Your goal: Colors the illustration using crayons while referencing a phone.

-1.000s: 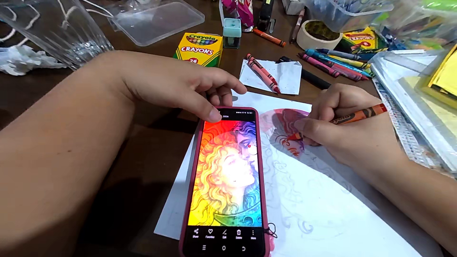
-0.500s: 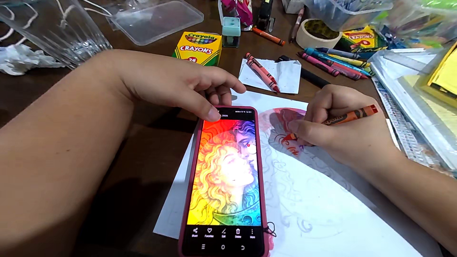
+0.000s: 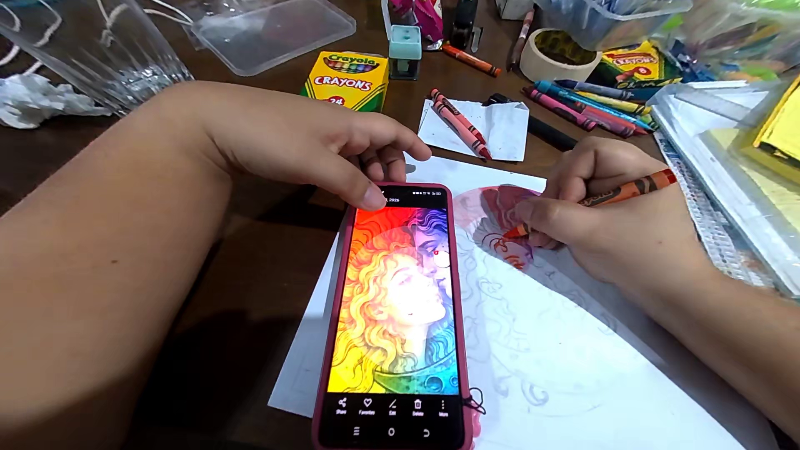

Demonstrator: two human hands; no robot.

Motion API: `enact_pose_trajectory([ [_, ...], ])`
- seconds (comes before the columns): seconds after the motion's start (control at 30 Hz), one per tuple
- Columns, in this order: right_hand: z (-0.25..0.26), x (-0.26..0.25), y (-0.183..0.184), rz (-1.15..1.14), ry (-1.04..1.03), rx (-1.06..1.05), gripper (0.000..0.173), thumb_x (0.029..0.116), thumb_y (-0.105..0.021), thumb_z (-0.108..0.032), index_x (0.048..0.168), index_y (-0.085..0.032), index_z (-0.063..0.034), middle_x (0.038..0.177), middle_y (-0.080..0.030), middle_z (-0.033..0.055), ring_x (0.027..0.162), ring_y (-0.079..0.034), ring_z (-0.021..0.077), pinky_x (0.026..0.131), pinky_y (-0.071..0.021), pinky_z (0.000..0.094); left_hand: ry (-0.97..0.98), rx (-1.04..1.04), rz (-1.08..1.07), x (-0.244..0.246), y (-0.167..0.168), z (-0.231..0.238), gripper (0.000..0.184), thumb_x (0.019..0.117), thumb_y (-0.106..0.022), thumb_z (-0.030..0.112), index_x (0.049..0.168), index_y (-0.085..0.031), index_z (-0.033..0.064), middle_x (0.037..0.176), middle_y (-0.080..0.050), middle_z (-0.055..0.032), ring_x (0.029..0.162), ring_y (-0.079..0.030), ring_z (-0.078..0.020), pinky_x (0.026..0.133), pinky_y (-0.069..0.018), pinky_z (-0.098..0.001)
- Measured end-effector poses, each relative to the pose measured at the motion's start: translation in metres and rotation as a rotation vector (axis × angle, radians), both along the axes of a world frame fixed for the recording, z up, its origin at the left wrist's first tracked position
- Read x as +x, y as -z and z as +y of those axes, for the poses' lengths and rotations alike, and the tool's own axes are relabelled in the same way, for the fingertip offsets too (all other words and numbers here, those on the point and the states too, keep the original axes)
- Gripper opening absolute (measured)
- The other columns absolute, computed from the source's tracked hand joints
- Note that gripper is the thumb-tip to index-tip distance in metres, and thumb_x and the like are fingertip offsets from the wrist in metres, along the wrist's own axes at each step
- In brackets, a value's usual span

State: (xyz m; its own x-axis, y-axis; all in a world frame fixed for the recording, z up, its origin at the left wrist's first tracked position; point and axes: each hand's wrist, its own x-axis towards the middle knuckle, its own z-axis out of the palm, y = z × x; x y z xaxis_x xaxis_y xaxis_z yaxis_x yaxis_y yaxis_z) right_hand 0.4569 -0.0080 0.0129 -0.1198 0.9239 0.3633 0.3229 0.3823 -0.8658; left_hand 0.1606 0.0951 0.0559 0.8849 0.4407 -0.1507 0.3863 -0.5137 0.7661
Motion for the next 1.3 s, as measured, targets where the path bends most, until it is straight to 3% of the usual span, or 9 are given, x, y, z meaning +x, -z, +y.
enact_pose_trajectory([
  [0.23, -0.0012, -0.0012, -0.0008, -0.079, 0.003, 0.037, 0.026, 0.0749, -0.074, -0.010, 0.076, -0.051, -0.0239, 0.066, -0.054, -0.0151, 0.053, -0.053, -0.0059, 0.047, -0.0478, 0.0115, -0.002, -0.002, 0.009, 0.0012, -0.0015, -0.0009, 0.063, 0.0879, -0.065, 0.035, 0.145, -0.050, 0.0125, 0.115, -0.066, 0.0058, 0.102, -0.064, -0.0023, 0.082, -0.0551, -0.0166],
  [0.37, -0.0010, -0.0012, -0.0003, -0.039, -0.010, 0.022, 0.028, 0.0764, -0.076, -0.009, 0.077, -0.051, -0.0222, 0.068, -0.058, -0.0129, 0.055, -0.059, -0.0027, 0.049, -0.0540, 0.0154, 0.002, 0.004, 0.005, 0.0009, -0.0009, -0.0006, 0.063, 0.0883, -0.065, 0.036, 0.145, -0.050, 0.0124, 0.114, -0.066, 0.0059, 0.103, -0.063, -0.0030, 0.083, -0.0549, -0.0172],
  [0.5, -0.0013, -0.0019, -0.0002, -0.047, 0.005, 0.024, 0.028, 0.0748, -0.073, -0.007, 0.074, -0.050, -0.0234, 0.066, -0.054, -0.0138, 0.052, -0.054, -0.0040, 0.046, -0.0501, 0.0136, -0.003, 0.014, 0.011, 0.0007, -0.0012, -0.0014, 0.063, 0.0885, -0.065, 0.035, 0.145, -0.049, 0.0119, 0.115, -0.066, 0.0053, 0.103, -0.064, -0.0030, 0.083, -0.0550, -0.0167],
  [0.63, -0.0013, -0.0016, -0.0005, -0.068, -0.003, 0.041, 0.028, 0.0767, -0.075, -0.009, 0.077, -0.051, -0.0228, 0.067, -0.057, -0.0139, 0.055, -0.057, -0.0040, 0.048, -0.0527, 0.0140, 0.002, 0.014, 0.014, 0.0009, -0.0013, -0.0010, 0.064, 0.0885, -0.065, 0.035, 0.146, -0.048, 0.0116, 0.115, -0.066, 0.0052, 0.103, -0.064, -0.0029, 0.082, -0.0551, -0.0166],
  [0.8, -0.0010, -0.0019, -0.0008, -0.082, 0.011, 0.047, 0.029, 0.0739, -0.072, -0.008, 0.074, -0.049, -0.0248, 0.064, -0.051, -0.0158, 0.052, -0.051, -0.0062, 0.046, -0.0467, 0.0114, 0.008, 0.006, 0.015, 0.0015, -0.0021, -0.0014, 0.062, 0.0895, -0.064, 0.033, 0.146, -0.048, 0.0121, 0.112, -0.067, 0.0057, 0.101, -0.064, -0.0029, 0.081, -0.0559, -0.0171],
  [0.97, -0.0022, -0.0009, -0.0018, -0.084, -0.003, 0.034, 0.028, 0.0779, -0.076, -0.011, 0.079, -0.051, -0.0229, 0.070, -0.057, -0.0145, 0.057, -0.059, -0.0045, 0.051, -0.0545, 0.0140, 0.004, 0.018, 0.011, 0.0013, -0.0018, -0.0013, 0.061, 0.0893, -0.065, 0.031, 0.145, -0.049, 0.0123, 0.114, -0.067, 0.0050, 0.102, -0.065, -0.0038, 0.083, -0.0558, -0.0179],
  [1.13, -0.0016, -0.0016, -0.0006, -0.070, 0.009, 0.051, 0.029, 0.0744, -0.072, -0.008, 0.076, -0.049, -0.0243, 0.065, -0.052, -0.0155, 0.054, -0.053, -0.0060, 0.047, -0.0475, 0.0113, -0.004, 0.011, 0.018, 0.0016, -0.0024, -0.0015, 0.061, 0.0893, -0.064, 0.032, 0.145, -0.049, 0.0129, 0.114, -0.067, 0.0053, 0.103, -0.065, -0.0034, 0.083, -0.0556, -0.0174],
  [1.3, -0.0028, -0.0017, -0.0020, -0.087, -0.011, 0.038, 0.028, 0.0772, -0.076, -0.011, 0.079, -0.051, -0.0230, 0.070, -0.056, -0.0147, 0.057, -0.057, -0.0052, 0.050, -0.0530, 0.0129, -0.013, 0.013, 0.027, 0.0019, -0.0022, -0.0017, 0.062, 0.0885, -0.065, 0.032, 0.146, -0.049, 0.0130, 0.115, -0.067, 0.0048, 0.103, -0.065, -0.0037, 0.083, -0.0552, -0.0175],
])
